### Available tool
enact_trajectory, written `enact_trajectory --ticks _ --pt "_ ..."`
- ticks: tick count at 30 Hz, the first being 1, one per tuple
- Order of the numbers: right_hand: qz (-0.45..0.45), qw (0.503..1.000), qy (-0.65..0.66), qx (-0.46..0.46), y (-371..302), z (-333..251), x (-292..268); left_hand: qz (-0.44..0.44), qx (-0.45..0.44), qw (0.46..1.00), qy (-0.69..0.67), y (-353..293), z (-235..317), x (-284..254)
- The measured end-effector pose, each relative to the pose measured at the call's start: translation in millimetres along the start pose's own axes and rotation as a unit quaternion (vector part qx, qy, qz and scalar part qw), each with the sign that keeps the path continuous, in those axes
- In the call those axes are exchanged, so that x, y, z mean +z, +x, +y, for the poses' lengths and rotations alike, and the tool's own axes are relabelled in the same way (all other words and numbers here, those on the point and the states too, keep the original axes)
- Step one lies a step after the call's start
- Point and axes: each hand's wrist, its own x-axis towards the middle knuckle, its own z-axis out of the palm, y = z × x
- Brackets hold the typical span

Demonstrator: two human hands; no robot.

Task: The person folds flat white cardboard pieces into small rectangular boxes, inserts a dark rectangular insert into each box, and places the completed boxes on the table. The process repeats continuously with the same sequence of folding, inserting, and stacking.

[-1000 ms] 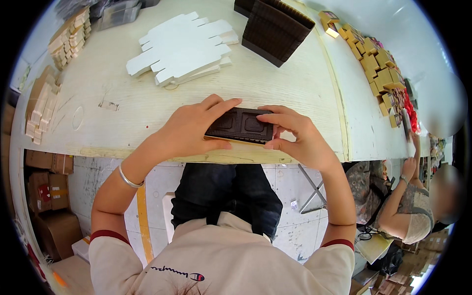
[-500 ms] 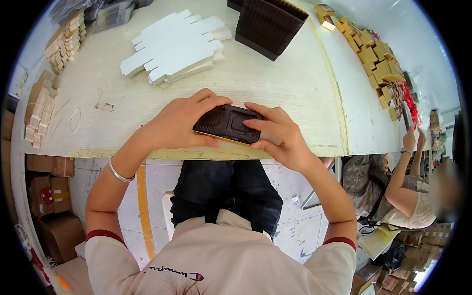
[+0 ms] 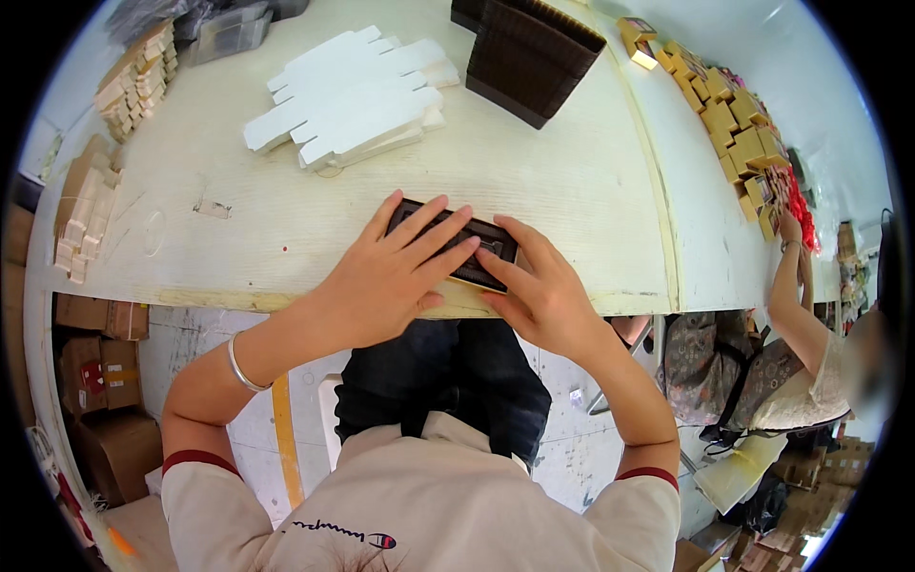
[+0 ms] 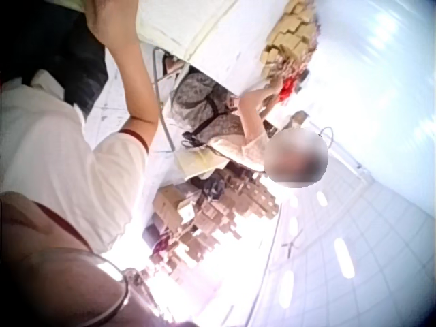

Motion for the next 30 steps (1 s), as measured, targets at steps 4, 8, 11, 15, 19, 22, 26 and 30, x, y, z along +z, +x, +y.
enact_trajectory --ticks 4,8,11,15,19,22,26,30 --pt "-0.011 0.999 -0.047 0.017 -17 13 -36 0.097 0.008 0.983 -0.157 -10 8 -23" --pt "0.002 0.977 0.037 0.211 -63 77 -101 0.136 0.120 0.781 -0.597 -39 23 -78" --pt "0.072 0.960 -0.099 0.251 -89 122 -135 0.110 0.312 0.648 -0.686 -37 29 -102" --pt "0.171 0.963 -0.134 0.160 -11 96 -91 0.147 0.314 0.608 -0.714 -33 65 -131" --pt "0.040 0.995 -0.070 -0.056 81 52 -9 0.227 0.236 0.582 -0.744 -57 98 -124" --pt "0.027 0.990 -0.079 -0.114 140 51 26 0.201 0.280 0.596 -0.725 -52 86 -118" --pt "-0.017 0.998 -0.042 -0.031 173 69 30 0.107 0.122 0.834 -0.527 -27 20 -131" --pt "-0.092 0.993 0.059 0.054 182 60 15 0.220 -0.210 0.951 -0.057 -13 -71 -61"
